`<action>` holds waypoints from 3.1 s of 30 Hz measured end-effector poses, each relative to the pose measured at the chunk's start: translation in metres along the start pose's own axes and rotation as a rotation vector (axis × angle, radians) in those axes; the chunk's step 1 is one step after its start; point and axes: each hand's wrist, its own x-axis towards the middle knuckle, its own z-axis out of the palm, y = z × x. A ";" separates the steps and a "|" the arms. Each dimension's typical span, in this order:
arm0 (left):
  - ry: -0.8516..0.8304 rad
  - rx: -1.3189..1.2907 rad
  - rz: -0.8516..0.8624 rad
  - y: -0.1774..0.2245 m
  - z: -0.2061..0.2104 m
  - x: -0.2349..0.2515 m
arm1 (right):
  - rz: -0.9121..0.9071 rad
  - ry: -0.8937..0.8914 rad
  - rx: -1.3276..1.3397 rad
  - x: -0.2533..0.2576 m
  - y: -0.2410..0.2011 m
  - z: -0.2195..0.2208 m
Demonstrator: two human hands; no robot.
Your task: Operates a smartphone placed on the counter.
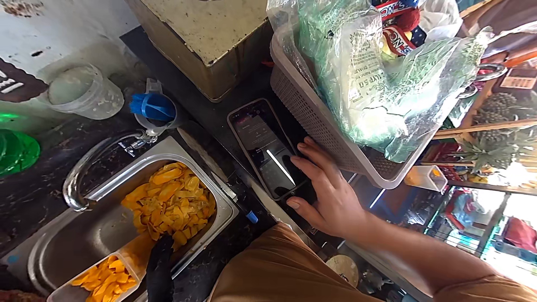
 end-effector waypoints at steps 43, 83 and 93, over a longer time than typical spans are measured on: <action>0.004 -0.042 -0.004 0.000 0.001 0.001 | -0.112 -0.131 -0.060 0.005 -0.001 0.001; -0.012 -0.002 -0.020 0.004 0.002 -0.002 | 0.060 -0.060 0.008 -0.007 -0.002 -0.004; -0.004 -0.014 -0.046 0.008 0.003 -0.003 | 0.084 -0.089 -0.032 -0.004 -0.004 -0.003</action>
